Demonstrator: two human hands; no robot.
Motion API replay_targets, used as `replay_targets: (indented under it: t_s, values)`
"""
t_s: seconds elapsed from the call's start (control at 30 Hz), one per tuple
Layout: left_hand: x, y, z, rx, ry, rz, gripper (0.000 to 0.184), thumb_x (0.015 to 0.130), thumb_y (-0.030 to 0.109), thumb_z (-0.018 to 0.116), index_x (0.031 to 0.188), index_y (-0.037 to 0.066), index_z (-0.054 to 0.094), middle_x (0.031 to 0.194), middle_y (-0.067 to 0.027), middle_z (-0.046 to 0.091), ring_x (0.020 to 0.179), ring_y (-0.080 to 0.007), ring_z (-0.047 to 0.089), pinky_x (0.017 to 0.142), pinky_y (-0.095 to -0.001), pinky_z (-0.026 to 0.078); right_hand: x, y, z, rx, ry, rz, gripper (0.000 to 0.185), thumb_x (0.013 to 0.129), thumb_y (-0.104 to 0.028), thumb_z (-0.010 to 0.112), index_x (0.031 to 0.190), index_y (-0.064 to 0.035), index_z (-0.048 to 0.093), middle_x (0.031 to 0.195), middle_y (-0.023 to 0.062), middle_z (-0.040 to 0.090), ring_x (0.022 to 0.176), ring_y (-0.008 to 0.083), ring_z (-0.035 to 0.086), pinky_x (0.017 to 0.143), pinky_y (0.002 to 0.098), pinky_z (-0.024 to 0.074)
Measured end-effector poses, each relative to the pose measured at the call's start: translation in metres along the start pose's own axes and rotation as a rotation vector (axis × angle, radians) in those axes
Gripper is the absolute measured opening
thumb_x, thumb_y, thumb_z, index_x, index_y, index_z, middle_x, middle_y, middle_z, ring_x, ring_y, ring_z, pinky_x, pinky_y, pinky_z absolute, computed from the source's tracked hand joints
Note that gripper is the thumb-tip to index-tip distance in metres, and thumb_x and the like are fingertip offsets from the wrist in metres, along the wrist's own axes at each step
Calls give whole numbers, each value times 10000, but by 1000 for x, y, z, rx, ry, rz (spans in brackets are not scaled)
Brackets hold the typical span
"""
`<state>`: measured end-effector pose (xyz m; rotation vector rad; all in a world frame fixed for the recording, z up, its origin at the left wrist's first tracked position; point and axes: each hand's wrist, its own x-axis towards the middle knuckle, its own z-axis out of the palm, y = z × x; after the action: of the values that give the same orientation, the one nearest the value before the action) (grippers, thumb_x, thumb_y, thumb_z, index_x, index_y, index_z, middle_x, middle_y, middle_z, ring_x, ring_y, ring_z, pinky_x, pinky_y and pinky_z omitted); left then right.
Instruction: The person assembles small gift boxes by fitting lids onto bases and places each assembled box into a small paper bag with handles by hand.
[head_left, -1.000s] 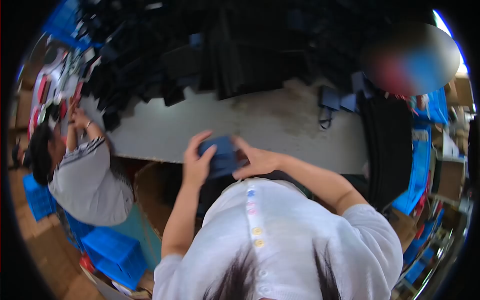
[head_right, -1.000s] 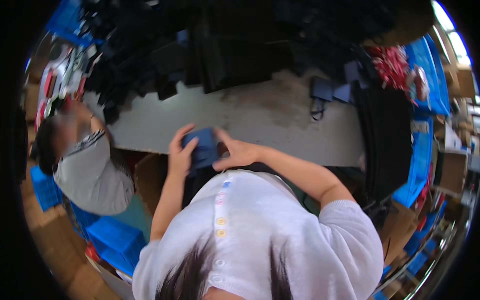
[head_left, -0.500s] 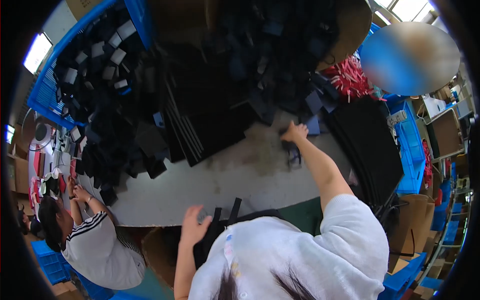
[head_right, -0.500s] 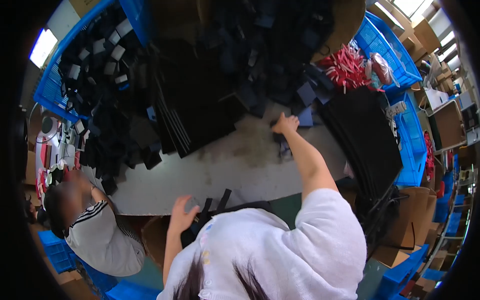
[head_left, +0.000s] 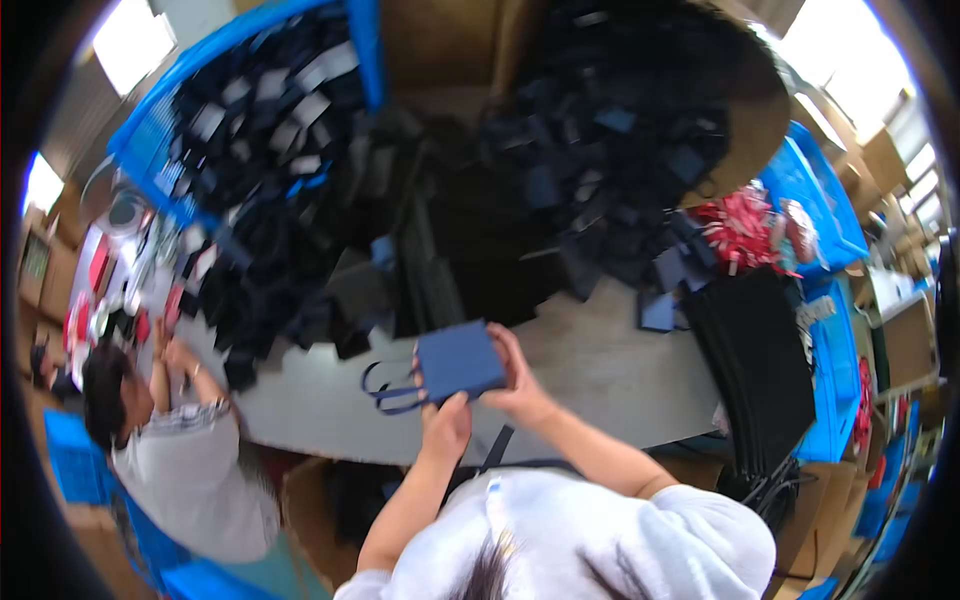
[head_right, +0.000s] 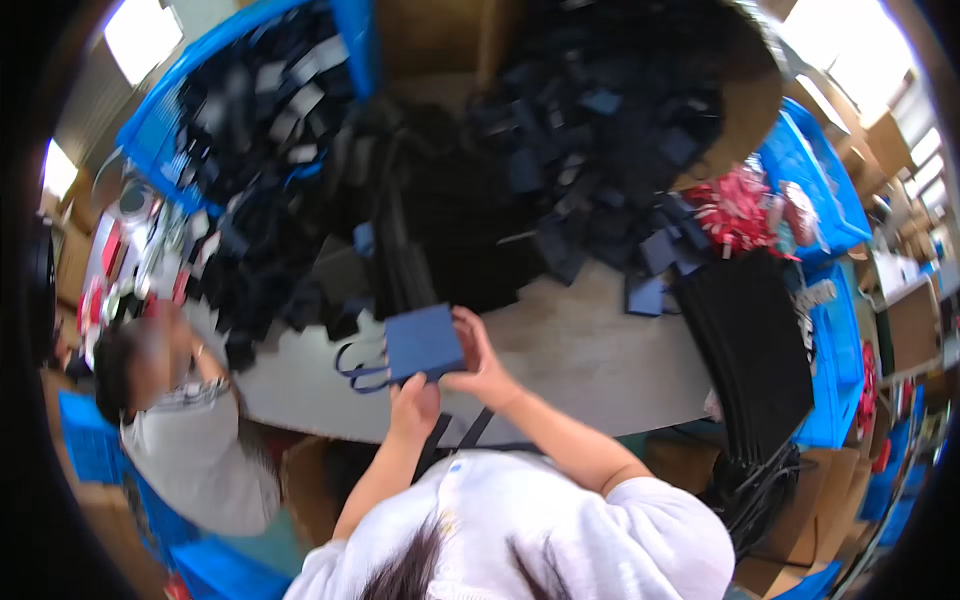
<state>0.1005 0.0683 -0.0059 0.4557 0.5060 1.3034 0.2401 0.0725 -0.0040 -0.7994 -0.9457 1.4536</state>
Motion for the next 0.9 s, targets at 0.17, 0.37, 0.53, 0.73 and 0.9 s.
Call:
replay_targets:
  t_s: [0.17, 0.37, 0.53, 0.73, 0.9]
  values:
    - [9, 32, -30, 752, 65, 343, 1084, 606, 85, 809, 1456, 80, 137, 1366, -134, 327, 1247, -295, 403, 1022, -422, 386, 37, -25, 10, -334, -134, 66, 671, 822, -277, 599, 1412, -62, 363, 1426, 95, 407, 1298, 261, 399, 1094, 403, 282]
    - [2, 38, -46, 1398, 42, 594, 1010, 604, 107, 799, 1412, 32, 198, 1381, -175, 306, 1250, -351, 398, 1024, -433, 385, 69, -12, 81, -1245, -319, -217, 308, 866, -159, 574, 1135, -10, 595, 1102, 133, 634, 1055, 253, 601, 937, 382, 448]
    - [-11, 41, -71, 811, 247, 554, 1063, 584, 88, 826, 1423, 45, 174, 1401, -175, 299, 1298, -314, 363, 1053, -417, 354, 92, 22, 92, -633, -10, -237, 261, 1013, -180, 399, 1036, 12, 574, 995, 70, 644, 956, 160, 589, 848, 295, 461]
    - [2, 108, -127, 1453, 64, 722, 965, 654, 243, 760, 1438, 25, 240, 1430, -207, 301, 1341, -403, 283, 1105, -482, 248, 80, 67, 69, -157, 82, 755, 366, 899, -433, 603, 1022, -89, 612, 935, 29, 630, 869, 141, 598, 797, 291, 495]
    - [101, 218, -284, 1375, 1128, 682, 927, 709, 227, 724, 1440, 14, 195, 1454, -275, 165, 1348, -428, 196, 1079, -513, 240, 73, 57, 66, -105, 154, 746, 381, 879, -426, 632, 1053, -87, 621, 990, 34, 643, 900, 171, 616, 818, 316, 507]
